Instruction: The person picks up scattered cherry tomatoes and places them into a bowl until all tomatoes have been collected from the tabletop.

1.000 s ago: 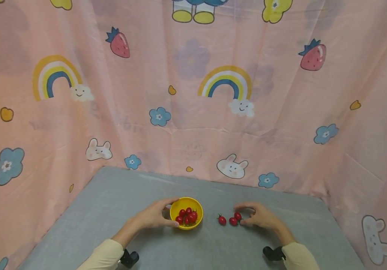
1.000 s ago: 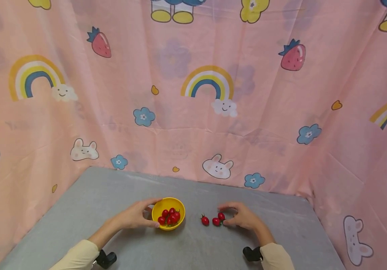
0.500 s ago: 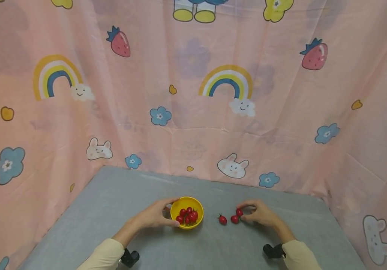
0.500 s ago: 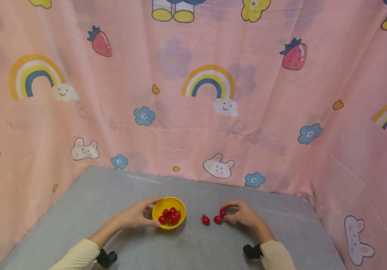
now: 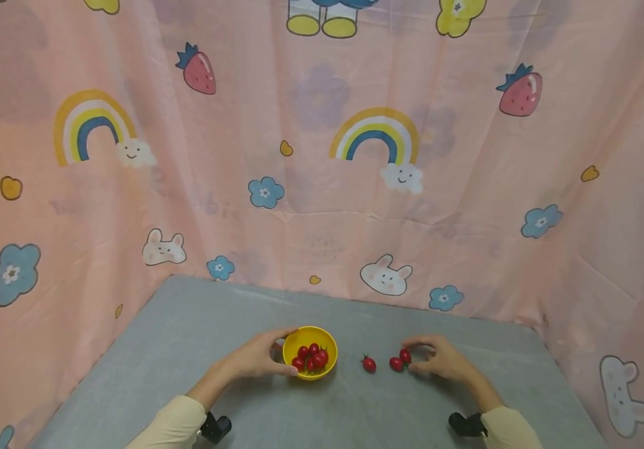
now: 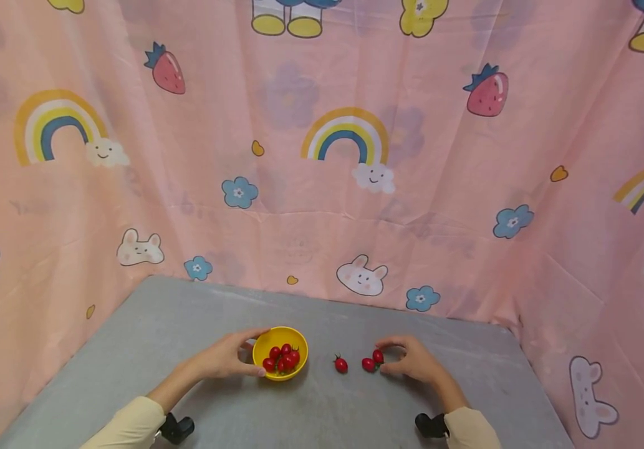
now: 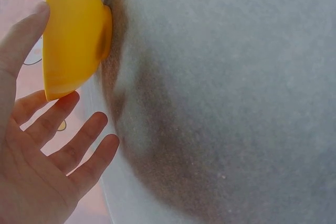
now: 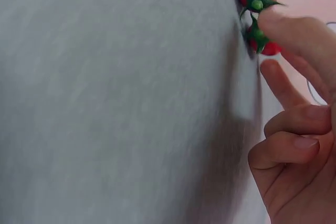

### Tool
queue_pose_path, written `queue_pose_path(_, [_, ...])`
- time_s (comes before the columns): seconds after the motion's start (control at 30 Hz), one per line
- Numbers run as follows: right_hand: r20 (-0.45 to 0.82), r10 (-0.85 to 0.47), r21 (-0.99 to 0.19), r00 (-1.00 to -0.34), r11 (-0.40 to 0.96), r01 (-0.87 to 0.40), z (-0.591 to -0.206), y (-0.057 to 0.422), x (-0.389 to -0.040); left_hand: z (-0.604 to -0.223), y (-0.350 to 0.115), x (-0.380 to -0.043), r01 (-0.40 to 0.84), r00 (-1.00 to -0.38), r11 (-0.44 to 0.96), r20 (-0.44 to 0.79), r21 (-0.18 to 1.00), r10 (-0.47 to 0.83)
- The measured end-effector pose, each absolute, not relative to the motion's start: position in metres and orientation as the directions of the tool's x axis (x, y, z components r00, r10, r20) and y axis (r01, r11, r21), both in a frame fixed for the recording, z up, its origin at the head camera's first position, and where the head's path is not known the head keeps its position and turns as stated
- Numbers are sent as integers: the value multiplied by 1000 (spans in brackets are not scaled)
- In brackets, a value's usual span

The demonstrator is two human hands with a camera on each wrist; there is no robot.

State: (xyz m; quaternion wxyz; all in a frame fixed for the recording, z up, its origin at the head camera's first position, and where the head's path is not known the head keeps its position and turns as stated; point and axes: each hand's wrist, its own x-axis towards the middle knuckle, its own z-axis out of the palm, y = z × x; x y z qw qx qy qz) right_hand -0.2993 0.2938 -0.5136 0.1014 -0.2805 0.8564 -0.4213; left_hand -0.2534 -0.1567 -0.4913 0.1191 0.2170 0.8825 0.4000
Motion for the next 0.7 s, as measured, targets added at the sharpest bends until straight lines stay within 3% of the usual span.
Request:
queue_pose_path(0.43, [53, -523, -777, -851, 514, -364, -513, 300, -293, -489, -158, -253, 289, -873, 575, -35, 765, 486])
queue_pose_path(0.7, [71, -547, -742, -834, 530, -410, -511, 290, -299, -492, -158, -255, 297, -872, 580, -32, 758, 488])
